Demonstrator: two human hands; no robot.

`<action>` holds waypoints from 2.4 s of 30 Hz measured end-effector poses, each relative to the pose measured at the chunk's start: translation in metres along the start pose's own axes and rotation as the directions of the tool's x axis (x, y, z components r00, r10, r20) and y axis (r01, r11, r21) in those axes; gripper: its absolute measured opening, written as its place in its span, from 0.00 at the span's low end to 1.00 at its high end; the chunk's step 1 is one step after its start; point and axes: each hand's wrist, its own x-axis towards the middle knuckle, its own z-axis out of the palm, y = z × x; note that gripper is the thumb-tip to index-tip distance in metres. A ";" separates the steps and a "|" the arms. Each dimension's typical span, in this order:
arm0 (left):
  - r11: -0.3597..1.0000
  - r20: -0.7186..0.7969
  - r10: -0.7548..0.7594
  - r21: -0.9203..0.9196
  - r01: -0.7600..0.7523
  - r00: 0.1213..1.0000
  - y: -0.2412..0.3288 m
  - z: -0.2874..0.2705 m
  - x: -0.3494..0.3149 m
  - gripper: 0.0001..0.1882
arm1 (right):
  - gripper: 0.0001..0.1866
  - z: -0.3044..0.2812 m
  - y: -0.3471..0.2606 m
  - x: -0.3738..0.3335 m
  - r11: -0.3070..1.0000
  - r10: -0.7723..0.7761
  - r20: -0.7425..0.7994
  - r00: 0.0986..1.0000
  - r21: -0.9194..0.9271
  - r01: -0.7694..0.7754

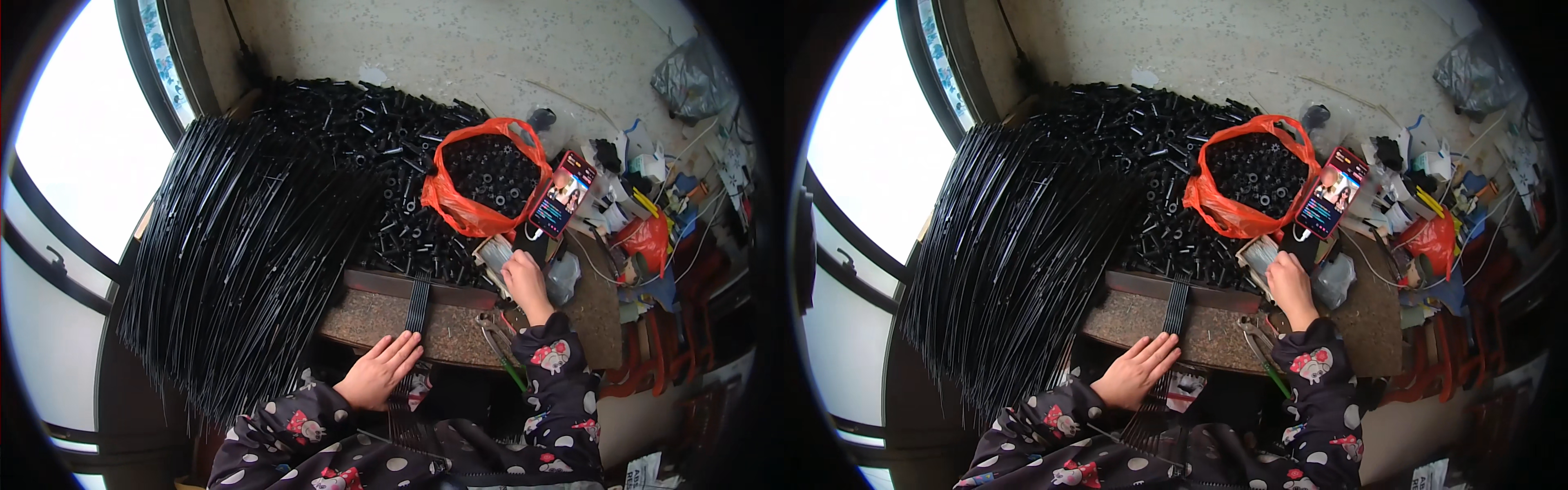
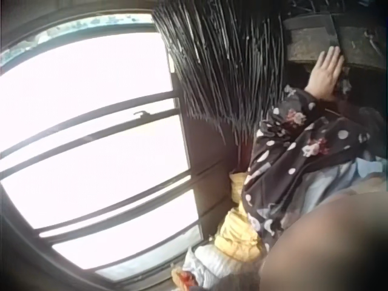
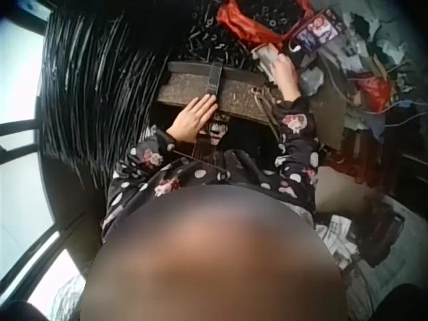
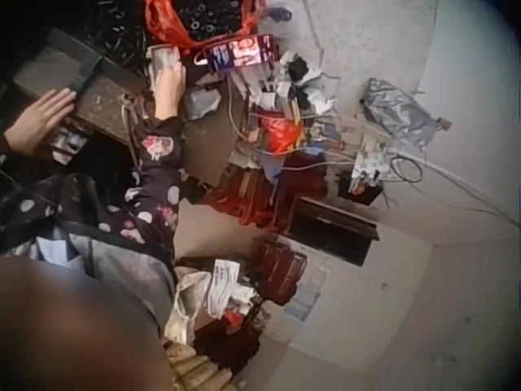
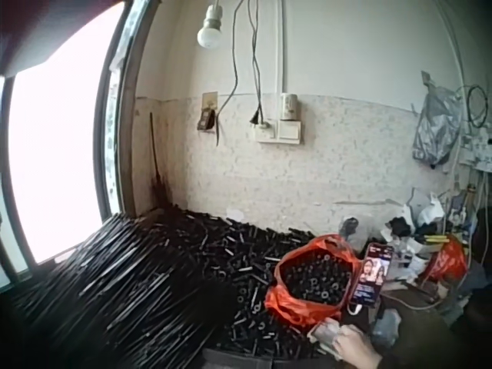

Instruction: The person is aligning synthetic hair strands and securing them into plastic clips using a crimping tool.

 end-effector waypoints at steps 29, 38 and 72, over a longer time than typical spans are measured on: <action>0.984 0.002 -0.046 -0.173 0.046 0.999 0.001 0.002 -0.002 0.42 | 0.07 0.027 -0.093 0.006 0.916 -0.099 0.099 0.990 0.397 0.052; 0.999 0.062 -0.019 -0.034 0.021 0.998 0.000 -0.004 -0.003 0.49 | 0.07 0.019 -0.105 0.011 0.922 -0.094 0.097 0.991 0.383 0.050; 0.994 -0.072 0.020 -0.108 -0.027 0.997 0.004 0.004 -0.013 0.52 | 0.07 0.018 -0.055 0.015 0.883 -0.285 0.148 0.947 0.424 0.200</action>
